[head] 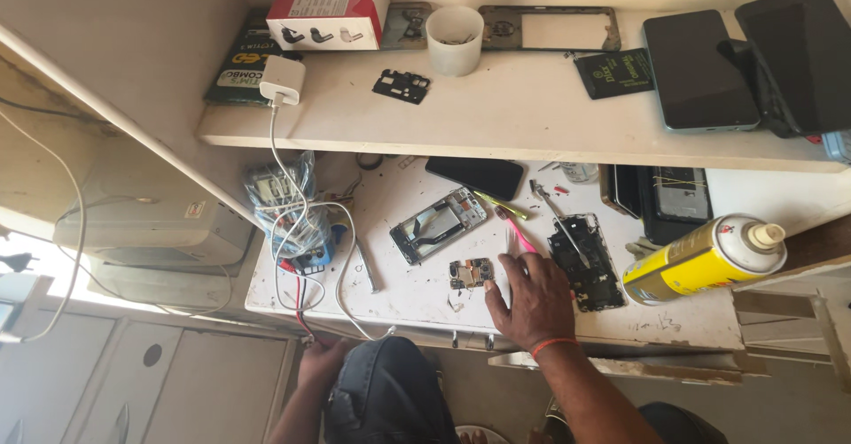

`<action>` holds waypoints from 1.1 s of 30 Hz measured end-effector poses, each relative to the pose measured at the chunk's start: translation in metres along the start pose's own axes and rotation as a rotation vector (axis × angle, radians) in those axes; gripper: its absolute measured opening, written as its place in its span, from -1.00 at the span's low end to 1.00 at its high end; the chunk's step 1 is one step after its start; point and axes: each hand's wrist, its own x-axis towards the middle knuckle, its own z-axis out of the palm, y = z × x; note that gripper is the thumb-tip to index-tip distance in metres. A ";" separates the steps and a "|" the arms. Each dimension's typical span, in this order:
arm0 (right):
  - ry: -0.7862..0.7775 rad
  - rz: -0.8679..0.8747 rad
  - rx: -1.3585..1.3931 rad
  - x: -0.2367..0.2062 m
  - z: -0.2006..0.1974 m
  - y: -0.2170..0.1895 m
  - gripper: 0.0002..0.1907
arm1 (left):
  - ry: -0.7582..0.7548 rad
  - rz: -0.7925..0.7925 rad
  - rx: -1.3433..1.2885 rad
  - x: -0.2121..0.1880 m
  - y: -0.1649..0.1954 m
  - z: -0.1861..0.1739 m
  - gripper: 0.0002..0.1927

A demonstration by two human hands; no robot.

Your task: The person works on a disassembled phone motherboard on a cluttered repair bench, using tweezers to manipulate small components on the board. They then pick up multimeter probes and touch them to points on the board, testing the circuit while holding the board steady with the other hand.

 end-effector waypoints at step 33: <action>-0.146 -0.020 1.084 -0.052 -0.003 -0.122 -0.30 | -0.274 0.049 -1.210 -0.108 0.046 -0.115 -0.79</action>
